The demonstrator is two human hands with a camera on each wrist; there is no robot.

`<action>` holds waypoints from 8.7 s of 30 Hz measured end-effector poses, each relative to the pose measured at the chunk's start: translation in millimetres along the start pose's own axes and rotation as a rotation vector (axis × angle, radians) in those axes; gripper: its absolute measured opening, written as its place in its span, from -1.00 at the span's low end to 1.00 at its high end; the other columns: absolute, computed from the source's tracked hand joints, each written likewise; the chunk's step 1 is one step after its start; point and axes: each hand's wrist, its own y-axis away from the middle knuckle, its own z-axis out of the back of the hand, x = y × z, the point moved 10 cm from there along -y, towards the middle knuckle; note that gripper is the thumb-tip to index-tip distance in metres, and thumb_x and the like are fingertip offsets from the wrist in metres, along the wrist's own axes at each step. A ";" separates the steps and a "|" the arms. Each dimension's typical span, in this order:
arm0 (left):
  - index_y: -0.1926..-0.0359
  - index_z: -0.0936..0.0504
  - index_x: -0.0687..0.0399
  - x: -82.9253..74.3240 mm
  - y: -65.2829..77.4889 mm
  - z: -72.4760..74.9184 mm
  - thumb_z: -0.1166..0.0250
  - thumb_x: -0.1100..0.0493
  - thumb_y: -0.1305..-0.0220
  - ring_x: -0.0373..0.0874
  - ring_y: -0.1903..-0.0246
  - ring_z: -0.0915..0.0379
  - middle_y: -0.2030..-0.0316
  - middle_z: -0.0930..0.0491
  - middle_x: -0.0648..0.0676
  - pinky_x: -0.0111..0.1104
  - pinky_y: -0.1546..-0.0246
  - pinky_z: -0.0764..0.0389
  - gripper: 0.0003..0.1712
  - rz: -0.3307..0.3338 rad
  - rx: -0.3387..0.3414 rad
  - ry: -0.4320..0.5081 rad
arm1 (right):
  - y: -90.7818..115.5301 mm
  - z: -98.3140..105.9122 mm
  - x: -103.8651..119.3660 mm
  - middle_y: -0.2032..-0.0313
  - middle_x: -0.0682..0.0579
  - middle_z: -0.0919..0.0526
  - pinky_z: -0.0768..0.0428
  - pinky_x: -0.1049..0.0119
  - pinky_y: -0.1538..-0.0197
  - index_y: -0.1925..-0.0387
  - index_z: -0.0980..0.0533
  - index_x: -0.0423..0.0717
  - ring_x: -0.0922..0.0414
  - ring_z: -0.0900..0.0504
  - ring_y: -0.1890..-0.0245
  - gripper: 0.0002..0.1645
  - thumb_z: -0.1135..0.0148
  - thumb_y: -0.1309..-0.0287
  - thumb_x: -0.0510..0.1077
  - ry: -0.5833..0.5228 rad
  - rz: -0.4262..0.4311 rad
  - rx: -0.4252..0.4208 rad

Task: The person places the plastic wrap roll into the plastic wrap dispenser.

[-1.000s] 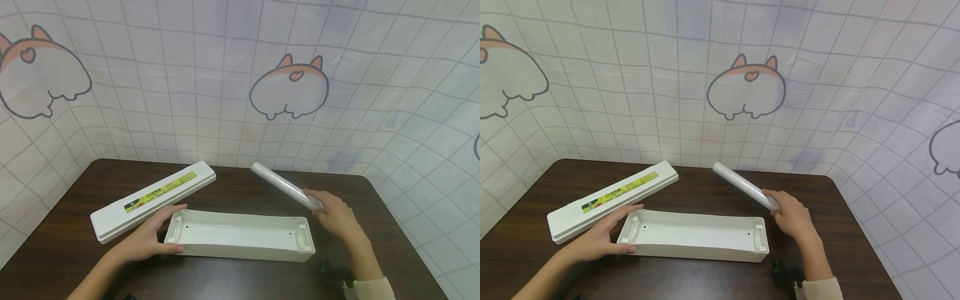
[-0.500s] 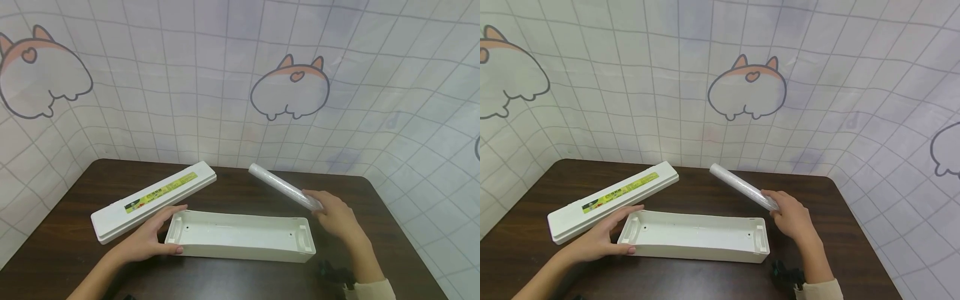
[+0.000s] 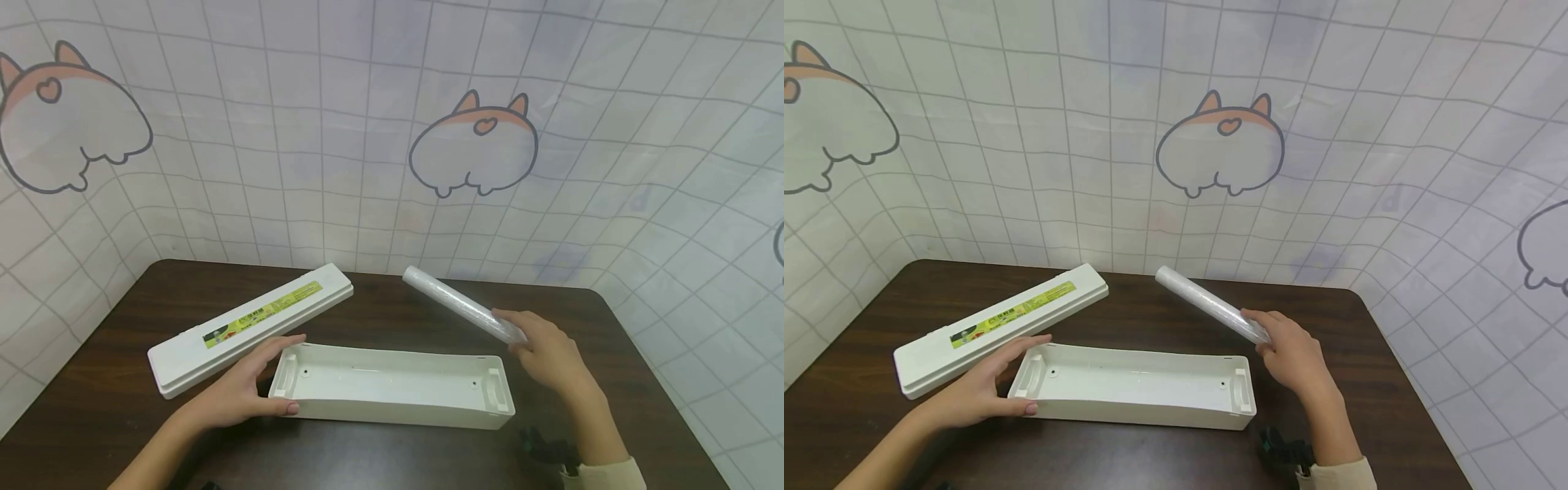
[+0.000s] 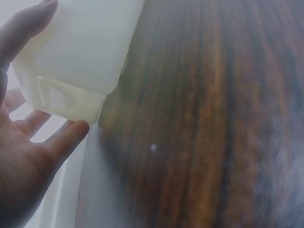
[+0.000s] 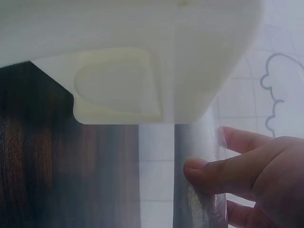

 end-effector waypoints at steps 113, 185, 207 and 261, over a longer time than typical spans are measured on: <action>-0.50 -0.19 -0.01 4.9 -1.1 0.5 -0.60 -0.05 0.01 0.08 -0.35 -0.20 -0.38 -0.26 0.01 0.16 -0.16 -0.43 0.13 0.029 0.005 0.006 | 14.8 29.2 86.0 -0.15 0.21 -0.59 -0.45 0.27 0.43 -0.31 -0.45 0.32 0.16 -0.60 0.07 -0.16 -0.41 -0.04 -0.37 -0.050 0.250 -0.104; -0.50 -0.17 -0.25 6.8 1.0 -0.1 -0.59 -0.05 0.00 0.14 -0.36 -0.18 -0.39 -0.24 0.06 0.19 -0.14 -0.45 0.10 0.037 0.003 0.004 | 22.6 13.5 121.3 -0.13 0.24 -0.60 -0.59 0.26 0.30 -0.27 -0.51 0.28 0.15 -0.61 -0.08 -0.21 -0.45 -0.01 -0.33 -0.003 0.377 -0.074; -0.50 -0.18 -0.21 6.3 1.3 1.6 -0.59 -0.10 0.03 0.12 -0.39 -0.15 -0.40 -0.25 0.02 0.25 -0.24 -0.29 0.12 0.045 -0.014 -0.043 | 24.9 5.1 130.8 -0.11 0.24 -0.59 -0.54 0.40 0.29 -0.27 -0.52 0.25 0.21 -0.60 -0.01 -0.20 -0.45 0.01 -0.38 -0.025 0.447 -0.054; -0.50 -0.16 -0.21 4.4 -0.1 -0.5 -0.59 0.01 -0.02 0.06 -0.23 -0.32 -0.32 -0.28 0.04 -0.19 -0.10 -0.56 0.09 0.023 0.013 0.040 | 26.7 -20.8 141.2 -0.05 0.29 -0.61 -0.46 0.47 0.41 -0.21 -0.54 0.31 0.26 -0.61 0.08 -0.22 -0.38 -0.01 -0.41 -0.036 0.467 0.088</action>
